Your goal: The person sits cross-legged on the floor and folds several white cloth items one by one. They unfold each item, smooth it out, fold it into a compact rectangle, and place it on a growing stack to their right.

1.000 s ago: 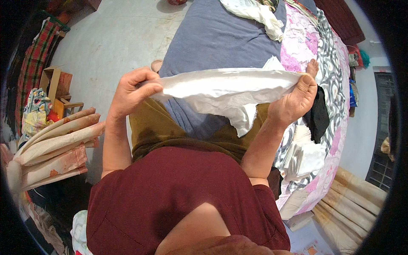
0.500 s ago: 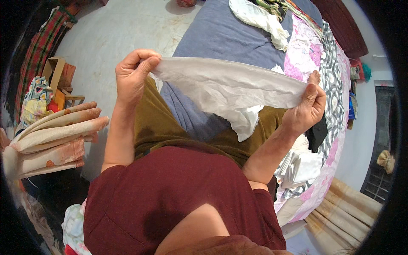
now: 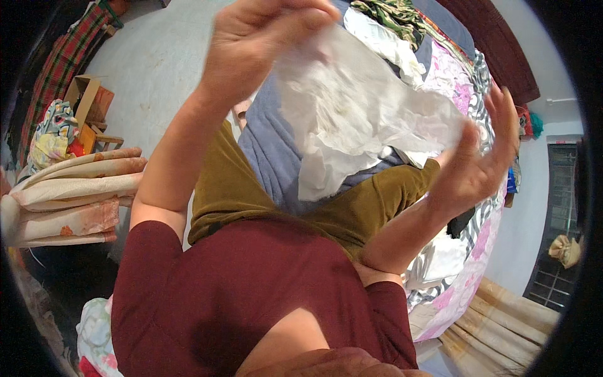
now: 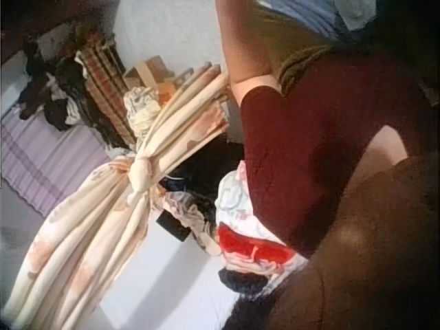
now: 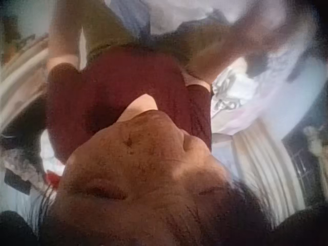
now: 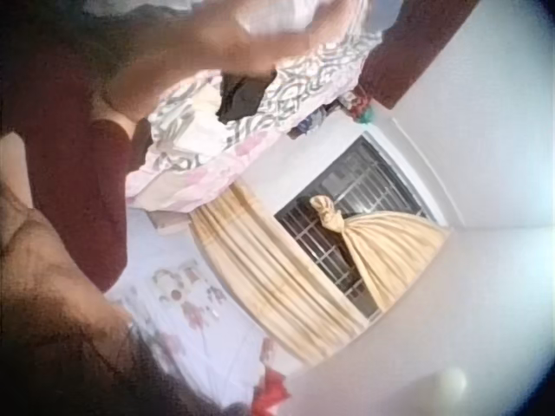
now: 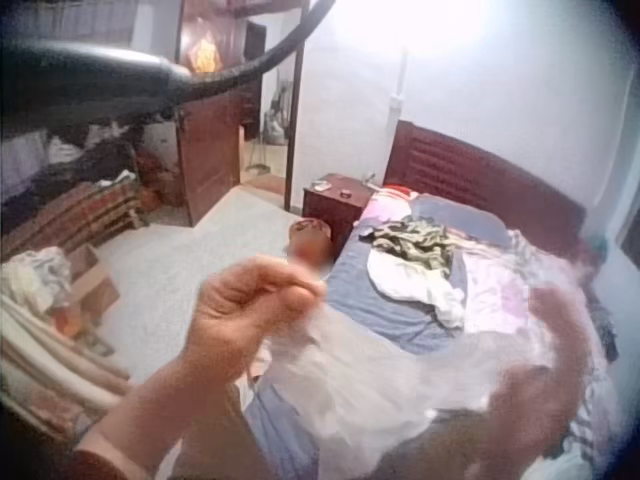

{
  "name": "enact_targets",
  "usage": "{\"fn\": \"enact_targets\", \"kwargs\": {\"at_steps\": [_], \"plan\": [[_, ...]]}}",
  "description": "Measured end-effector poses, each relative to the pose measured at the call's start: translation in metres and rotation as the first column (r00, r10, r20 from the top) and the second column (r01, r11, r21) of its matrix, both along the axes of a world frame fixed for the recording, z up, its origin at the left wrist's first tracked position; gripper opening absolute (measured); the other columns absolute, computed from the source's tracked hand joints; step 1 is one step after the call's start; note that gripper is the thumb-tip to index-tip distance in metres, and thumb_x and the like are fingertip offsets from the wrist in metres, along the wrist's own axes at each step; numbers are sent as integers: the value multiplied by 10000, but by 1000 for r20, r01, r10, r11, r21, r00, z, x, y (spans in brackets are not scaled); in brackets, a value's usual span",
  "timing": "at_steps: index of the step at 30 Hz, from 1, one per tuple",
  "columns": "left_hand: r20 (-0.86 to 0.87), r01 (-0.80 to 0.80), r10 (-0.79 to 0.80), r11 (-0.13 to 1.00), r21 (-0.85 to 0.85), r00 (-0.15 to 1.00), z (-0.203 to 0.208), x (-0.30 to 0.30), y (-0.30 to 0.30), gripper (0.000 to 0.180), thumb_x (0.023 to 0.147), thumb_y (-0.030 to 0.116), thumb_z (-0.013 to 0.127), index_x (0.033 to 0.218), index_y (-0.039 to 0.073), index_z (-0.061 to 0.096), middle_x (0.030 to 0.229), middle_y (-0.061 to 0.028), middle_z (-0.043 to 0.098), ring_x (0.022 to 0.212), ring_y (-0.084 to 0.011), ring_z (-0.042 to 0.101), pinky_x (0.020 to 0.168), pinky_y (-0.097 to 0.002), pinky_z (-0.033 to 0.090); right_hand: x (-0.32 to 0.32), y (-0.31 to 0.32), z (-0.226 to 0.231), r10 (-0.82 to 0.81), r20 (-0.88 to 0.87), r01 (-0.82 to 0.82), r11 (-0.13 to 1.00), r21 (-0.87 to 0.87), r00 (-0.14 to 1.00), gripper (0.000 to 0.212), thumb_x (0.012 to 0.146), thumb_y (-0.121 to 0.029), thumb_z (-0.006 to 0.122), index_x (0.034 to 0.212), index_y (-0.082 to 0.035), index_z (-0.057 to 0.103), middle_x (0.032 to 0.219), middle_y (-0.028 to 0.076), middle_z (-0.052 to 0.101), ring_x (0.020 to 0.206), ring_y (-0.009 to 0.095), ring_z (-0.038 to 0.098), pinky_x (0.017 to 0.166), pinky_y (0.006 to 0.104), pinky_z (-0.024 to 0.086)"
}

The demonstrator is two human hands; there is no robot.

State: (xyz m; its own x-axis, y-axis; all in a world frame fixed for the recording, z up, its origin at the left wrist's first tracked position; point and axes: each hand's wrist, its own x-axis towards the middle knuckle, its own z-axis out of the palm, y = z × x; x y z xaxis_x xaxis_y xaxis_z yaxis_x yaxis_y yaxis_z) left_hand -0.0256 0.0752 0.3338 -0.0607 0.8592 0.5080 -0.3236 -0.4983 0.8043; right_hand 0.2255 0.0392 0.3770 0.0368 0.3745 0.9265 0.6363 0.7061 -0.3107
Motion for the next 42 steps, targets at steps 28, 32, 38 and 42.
{"fn": "enact_targets", "kwargs": {"at_steps": [28,32,38,42], "plan": [[-461,-32,-249,853,-521,852,-82,-114,-18,105,790,127,730,858,53,701,738,23,641,694,-88,583,662,-231,470,68,9,-23,-269,-234,142,883,-448,934,302,918,-144,648,666,-2,563,619,-82,458,582,15,356,518,196,296],[-363,83,-361,798,-597,859,-90,-140,-1,172,791,164,719,916,52,679,830,1,644,761,-101,593,710,-241,481,110,32,-73,-332,-24,251,757,-604,943,325,927,-197,613,732,58,565,859,106,576,911,157,503,955,302,376],[-681,-215,-219,843,-493,699,-148,-109,61,323,805,157,692,1107,53,645,961,-28,643,891,-136,607,818,-274,496,163,81,-170,-407,156,373,532,-761,900,408,899,-343,595,770,44,620,920,140,626,931,207,533,897,312,369],[-912,-487,21,850,-200,411,-222,-94,91,530,782,245,730,1260,88,562,1096,-91,627,1020,-228,591,901,-369,473,165,98,-232,-484,129,376,460,-804,866,397,892,-355,577,721,3,580,630,113,577,601,218,525,623,386,419]]}}
